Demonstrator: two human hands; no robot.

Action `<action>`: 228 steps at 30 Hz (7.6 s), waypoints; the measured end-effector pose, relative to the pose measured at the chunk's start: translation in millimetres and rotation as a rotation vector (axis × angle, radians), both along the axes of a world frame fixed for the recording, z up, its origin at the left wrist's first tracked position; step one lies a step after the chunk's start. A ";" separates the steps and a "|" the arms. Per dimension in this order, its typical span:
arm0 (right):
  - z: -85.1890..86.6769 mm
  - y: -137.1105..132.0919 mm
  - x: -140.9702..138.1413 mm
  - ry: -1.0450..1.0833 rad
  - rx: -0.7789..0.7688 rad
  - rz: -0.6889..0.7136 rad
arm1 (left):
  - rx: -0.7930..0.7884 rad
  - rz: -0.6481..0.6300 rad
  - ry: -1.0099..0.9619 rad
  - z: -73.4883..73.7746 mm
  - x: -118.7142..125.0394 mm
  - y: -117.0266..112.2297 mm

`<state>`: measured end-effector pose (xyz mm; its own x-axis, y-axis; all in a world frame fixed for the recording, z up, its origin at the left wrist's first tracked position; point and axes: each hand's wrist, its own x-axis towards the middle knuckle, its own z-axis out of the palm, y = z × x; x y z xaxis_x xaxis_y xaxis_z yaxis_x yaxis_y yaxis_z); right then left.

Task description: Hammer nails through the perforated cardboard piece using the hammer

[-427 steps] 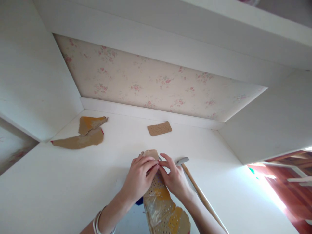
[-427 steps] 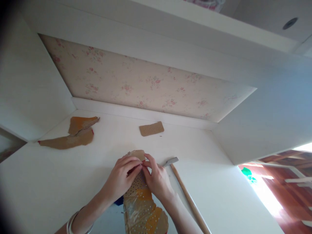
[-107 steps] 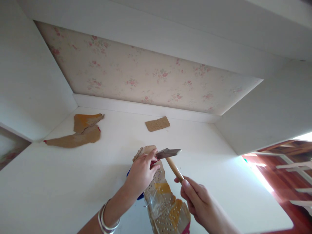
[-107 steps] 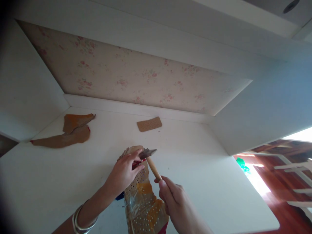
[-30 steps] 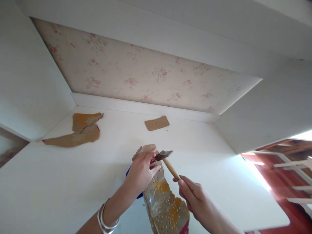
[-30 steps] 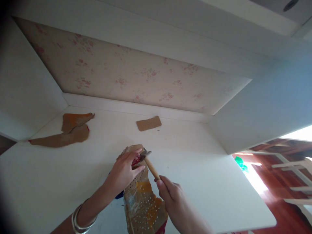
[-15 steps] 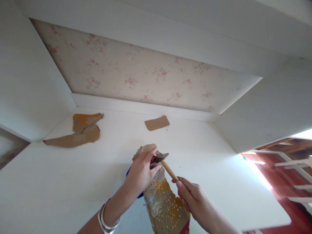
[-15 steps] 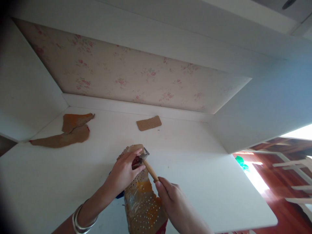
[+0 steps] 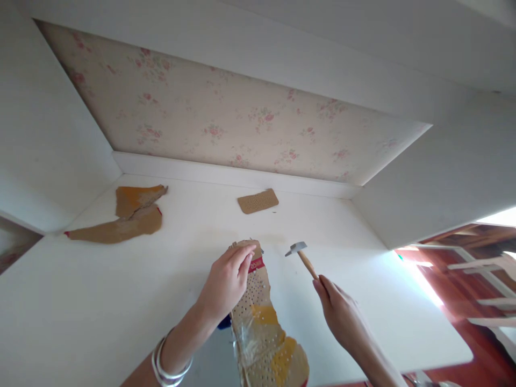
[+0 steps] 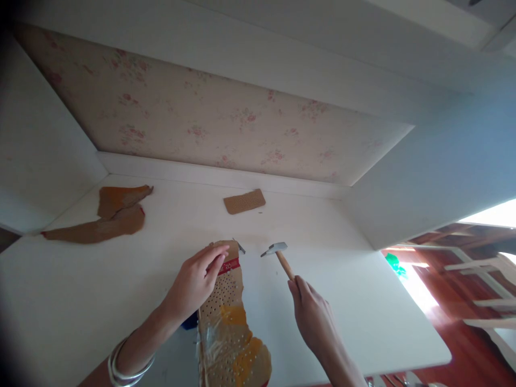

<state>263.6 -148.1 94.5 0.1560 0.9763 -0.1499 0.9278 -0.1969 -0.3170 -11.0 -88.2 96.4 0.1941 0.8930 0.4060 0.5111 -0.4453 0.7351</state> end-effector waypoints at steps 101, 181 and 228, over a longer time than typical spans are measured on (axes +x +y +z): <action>7.6 71.0 -92.2 1.187 0.036 -0.036 | -0.879 0.515 -0.948 8.5 -129.0 -103.4; -37.0 101.1 -108.3 1.134 0.365 -0.176 | -0.024 -0.189 0.771 23.4 -20.0 -24.2; -2.6 71.3 -117.9 0.642 0.416 0.328 | -0.031 -0.163 0.678 25.4 -18.1 -23.2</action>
<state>145.7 -76.8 91.9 -0.1393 0.9525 0.2707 0.5318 0.3026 -0.7910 -29.1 -111.4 121.8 0.5286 0.8400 0.1226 0.7900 -0.5396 0.2911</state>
